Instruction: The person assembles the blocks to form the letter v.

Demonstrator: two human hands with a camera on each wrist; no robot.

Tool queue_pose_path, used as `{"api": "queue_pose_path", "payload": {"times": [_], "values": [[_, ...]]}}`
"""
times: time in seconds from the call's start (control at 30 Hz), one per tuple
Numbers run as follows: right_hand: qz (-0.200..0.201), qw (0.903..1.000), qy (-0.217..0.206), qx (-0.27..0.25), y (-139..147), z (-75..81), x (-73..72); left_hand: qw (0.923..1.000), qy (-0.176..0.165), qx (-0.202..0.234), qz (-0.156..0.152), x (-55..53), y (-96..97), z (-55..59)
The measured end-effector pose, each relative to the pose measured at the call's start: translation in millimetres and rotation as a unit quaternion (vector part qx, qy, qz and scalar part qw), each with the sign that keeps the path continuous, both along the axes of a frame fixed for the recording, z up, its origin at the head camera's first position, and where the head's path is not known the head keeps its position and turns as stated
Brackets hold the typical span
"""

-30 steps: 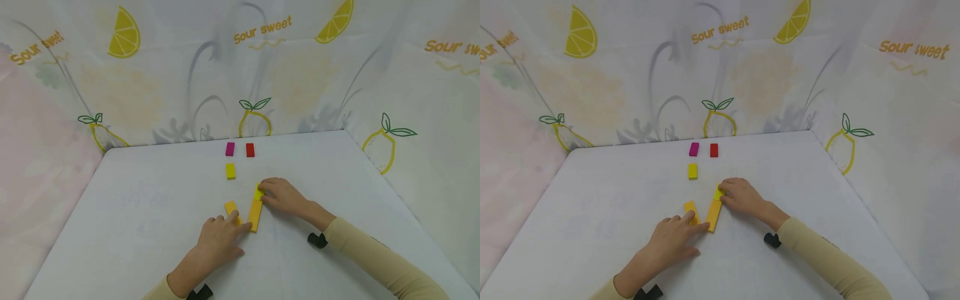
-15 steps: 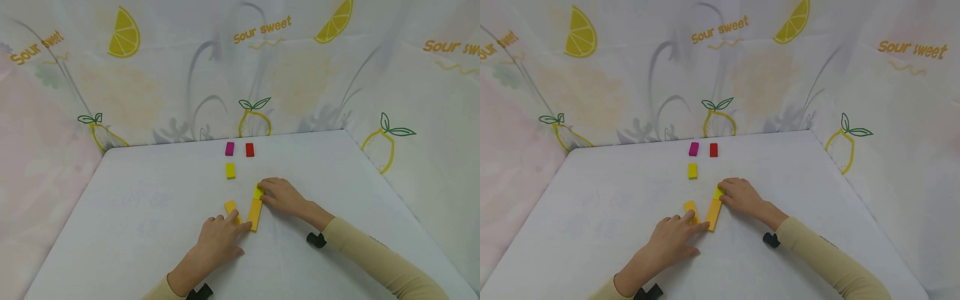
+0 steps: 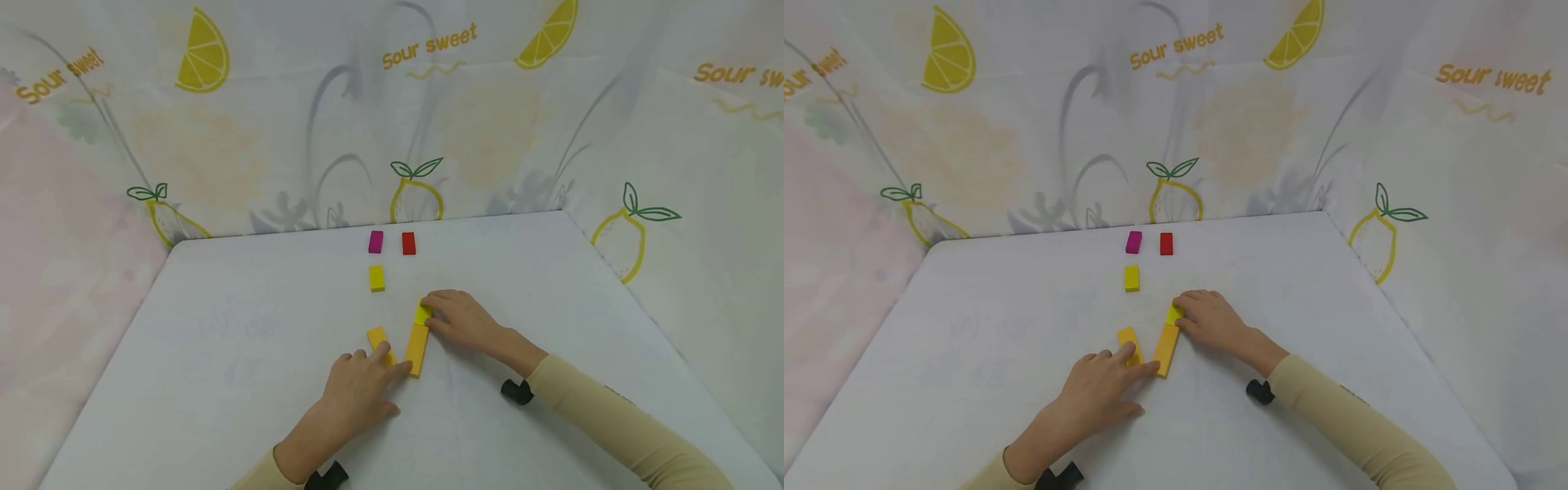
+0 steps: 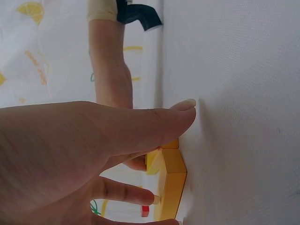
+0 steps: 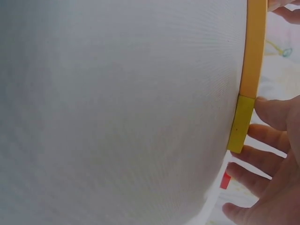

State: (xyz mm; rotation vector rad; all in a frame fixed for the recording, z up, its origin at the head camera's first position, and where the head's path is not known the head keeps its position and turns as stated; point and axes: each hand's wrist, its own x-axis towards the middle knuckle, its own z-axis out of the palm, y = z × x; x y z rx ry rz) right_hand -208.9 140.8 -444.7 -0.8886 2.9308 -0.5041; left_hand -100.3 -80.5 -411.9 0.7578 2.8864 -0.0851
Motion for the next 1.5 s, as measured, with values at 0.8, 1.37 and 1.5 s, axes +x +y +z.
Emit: {"api": "queue_pose_path", "payload": {"times": [0.8,1.37,1.5], "values": [[-0.013,0.9998,0.014,0.008,-1,4.8,-3.0,1.0000,0.004,0.001,0.000,-2.2,1.6,0.5],[0.011,0.9996,-0.001,-0.027,-2,6.8,-8.3,1.0000,0.006,-0.001,0.007,-0.1,0.7,-0.2],[0.000,0.9996,-0.001,-0.029,-2,8.0,-13.5,1.0000,-0.002,-0.002,0.007,-1.0,0.2,-1.2]]}}
